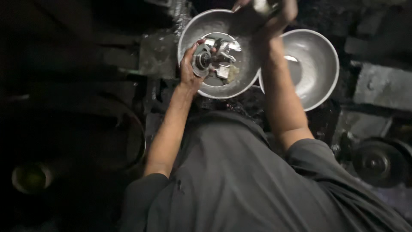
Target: The person fits a metal component onto the head of an industrial machine, then washes metal parts in bowls of liquid, scrubbing and rinsing them one at a time and placing cleaned pieces into a second bowl.
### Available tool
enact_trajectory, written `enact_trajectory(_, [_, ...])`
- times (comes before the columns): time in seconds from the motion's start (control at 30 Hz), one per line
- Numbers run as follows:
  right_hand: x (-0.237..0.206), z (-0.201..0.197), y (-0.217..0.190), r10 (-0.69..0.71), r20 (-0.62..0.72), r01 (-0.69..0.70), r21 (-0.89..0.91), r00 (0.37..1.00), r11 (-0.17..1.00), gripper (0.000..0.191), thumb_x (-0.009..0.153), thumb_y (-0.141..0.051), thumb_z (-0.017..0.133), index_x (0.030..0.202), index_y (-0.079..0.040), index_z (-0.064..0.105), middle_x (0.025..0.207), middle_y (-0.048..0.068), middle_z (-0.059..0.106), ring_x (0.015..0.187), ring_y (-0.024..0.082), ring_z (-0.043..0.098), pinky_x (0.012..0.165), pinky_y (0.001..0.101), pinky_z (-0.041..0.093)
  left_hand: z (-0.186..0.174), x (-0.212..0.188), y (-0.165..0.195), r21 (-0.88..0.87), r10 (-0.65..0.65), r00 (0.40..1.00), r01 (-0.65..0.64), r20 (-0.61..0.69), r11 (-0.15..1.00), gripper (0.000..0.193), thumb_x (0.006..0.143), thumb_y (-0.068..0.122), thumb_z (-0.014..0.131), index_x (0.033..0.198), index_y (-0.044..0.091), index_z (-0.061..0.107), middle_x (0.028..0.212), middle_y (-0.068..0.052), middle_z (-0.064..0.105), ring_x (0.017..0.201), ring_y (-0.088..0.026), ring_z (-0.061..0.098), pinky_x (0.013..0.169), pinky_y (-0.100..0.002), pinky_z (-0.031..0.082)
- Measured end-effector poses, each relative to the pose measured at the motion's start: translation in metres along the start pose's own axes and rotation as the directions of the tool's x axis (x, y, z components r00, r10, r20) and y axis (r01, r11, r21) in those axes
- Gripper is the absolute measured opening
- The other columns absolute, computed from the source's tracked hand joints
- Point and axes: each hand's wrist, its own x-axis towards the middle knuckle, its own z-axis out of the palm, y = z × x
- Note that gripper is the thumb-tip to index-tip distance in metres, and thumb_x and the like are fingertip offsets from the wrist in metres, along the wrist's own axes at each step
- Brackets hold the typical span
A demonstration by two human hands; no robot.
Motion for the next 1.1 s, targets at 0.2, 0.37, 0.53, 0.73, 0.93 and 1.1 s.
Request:
enact_trajectory(0.2, [-0.022,-0.003,0.034,-0.084,-0.134,0.081,-0.026,0.987,0.996,0.012,0.094,-0.011,0.05,0.097,0.0,0.048,0.077,0.02,0.056,0.059,0.033,0.059,0.055,0.046,0.056,0.014,0.039,-0.01,0.202,-0.083,0.98,0.119,-0.178,0.972,0.038,0.1,0.041,0.051,0.127,0.017,0.061,0.107,-0.013,0.074,0.088,-0.02,0.071,0.056,-0.034,0.057])
enact_trajectory(0.37, [-0.023,-0.01,0.039,-0.121,-0.241,0.113,-0.048,0.963,0.992,0.011,0.095,-0.012,0.046,0.096,-0.001,0.047,0.074,0.02,0.058,0.053,0.031,0.06,0.053,0.0452,0.057,0.017,0.041,-0.01,0.214,-0.084,0.987,0.111,-0.135,0.97,0.037,0.101,0.041,0.052,0.127,0.015,0.062,0.108,-0.014,0.074,0.091,-0.021,0.073,0.059,-0.035,0.058])
enact_trajectory(0.53, [-0.021,-0.014,0.04,-0.132,-0.141,0.118,-0.101,0.981,0.988,0.016,0.099,-0.011,0.047,0.097,0.005,0.049,0.073,0.021,0.058,0.057,0.033,0.06,0.052,0.0435,0.056,0.02,0.042,-0.008,0.223,-0.118,0.975,0.16,-0.191,0.962,0.036,0.099,0.042,0.052,0.126,0.019,0.061,0.106,-0.014,0.075,0.087,-0.02,0.074,0.058,-0.035,0.058])
enact_trajectory(0.73, [-0.019,-0.018,0.04,-0.14,-0.204,0.129,-0.068,0.969,0.989,0.013,0.093,-0.009,0.049,0.096,0.004,0.049,0.07,0.02,0.059,0.055,0.032,0.06,0.055,0.0448,0.057,0.026,0.043,-0.008,0.218,-0.111,0.978,0.148,-0.175,0.965,0.035,0.101,0.04,0.053,0.126,0.018,0.062,0.103,-0.012,0.074,0.084,-0.02,0.074,0.057,-0.035,0.058])
enact_trajectory(0.93, [-0.02,-0.027,0.047,-0.16,-0.165,0.151,-0.065,0.973,0.986,0.014,0.096,-0.01,0.05,0.096,0.004,0.05,0.072,0.02,0.059,0.054,0.031,0.061,0.053,0.0438,0.056,0.033,0.041,-0.012,0.221,-0.096,0.985,0.126,-0.141,0.967,0.034,0.102,0.04,0.052,0.124,0.016,0.062,0.099,-0.012,0.074,0.081,-0.021,0.073,0.054,-0.035,0.057])
enact_trajectory(1.1, [-0.025,-0.033,0.051,-0.163,-0.178,0.156,-0.055,0.97,0.986,0.015,0.097,-0.011,0.052,0.095,0.004,0.051,0.072,0.02,0.06,0.053,0.031,0.061,0.052,0.0433,0.056,0.036,0.038,-0.013,0.2,-0.096,0.985,0.123,-0.14,0.972,0.036,0.102,0.041,0.049,0.122,0.015,0.064,0.096,-0.011,0.073,0.082,-0.022,0.074,0.056,-0.039,0.059])
